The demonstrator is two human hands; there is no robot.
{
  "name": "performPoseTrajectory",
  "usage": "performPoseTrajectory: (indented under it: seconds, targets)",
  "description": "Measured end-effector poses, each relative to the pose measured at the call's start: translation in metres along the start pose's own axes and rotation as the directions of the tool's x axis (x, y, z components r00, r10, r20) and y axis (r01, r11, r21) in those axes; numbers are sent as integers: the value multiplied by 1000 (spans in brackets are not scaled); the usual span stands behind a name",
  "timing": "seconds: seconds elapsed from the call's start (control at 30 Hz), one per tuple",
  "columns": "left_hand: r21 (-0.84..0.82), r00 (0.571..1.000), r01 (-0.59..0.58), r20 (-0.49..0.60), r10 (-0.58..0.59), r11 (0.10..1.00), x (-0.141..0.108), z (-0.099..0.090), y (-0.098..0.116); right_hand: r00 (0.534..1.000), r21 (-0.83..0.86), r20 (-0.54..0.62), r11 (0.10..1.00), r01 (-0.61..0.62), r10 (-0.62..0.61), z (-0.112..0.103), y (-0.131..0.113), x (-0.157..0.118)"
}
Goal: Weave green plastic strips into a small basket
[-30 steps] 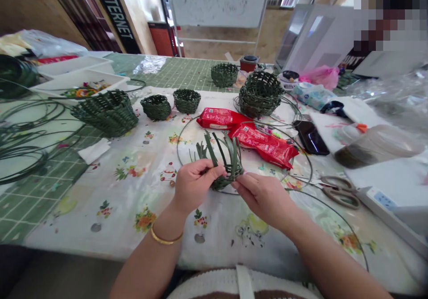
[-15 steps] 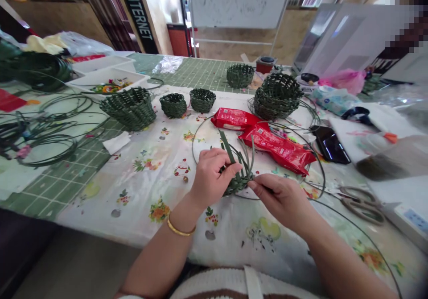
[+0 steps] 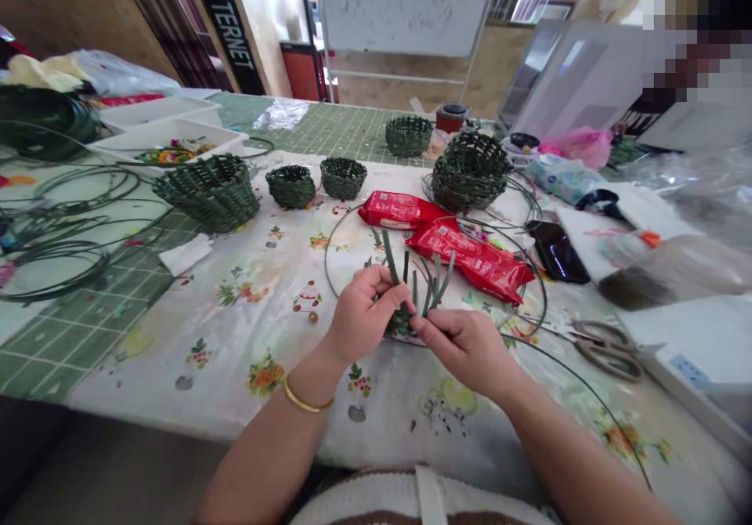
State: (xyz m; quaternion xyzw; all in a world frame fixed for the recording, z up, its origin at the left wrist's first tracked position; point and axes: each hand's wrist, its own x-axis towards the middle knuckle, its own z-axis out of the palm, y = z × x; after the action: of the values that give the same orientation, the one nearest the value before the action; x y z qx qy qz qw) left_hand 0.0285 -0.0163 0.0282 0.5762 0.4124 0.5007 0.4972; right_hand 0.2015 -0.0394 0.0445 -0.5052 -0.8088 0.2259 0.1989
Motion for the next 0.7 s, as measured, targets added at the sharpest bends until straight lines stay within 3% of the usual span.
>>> performPoseTrajectory:
  seconds: [0.07,0.17,0.33,0.47,0.57,0.7]
  targets:
    - [-34,998,44,41,-42,998,2,-1,0,1000,18,-22,1000,11,-10,-1,-3,-1]
    - [41,992,41,116,-46,998,5,-5,2,998,54,-53,998,-10,13,-3,-5,-2]
    - [352,978,-203,126,168,914,4,-5,5,994,128,13,986,-111,110,-5,-1,1]
    - [406,944,-330,122,308,852,3,-2,1,990,161,56,978,-134,127,-5,3,3]
    - [380,954,-299,125,271,876,5,-5,-2,989,133,33,980,-145,142,-3,5,3]
    - [288,962,-210,232,145,934,7,-11,2,988,104,-38,984,-144,149,-4,5,2]
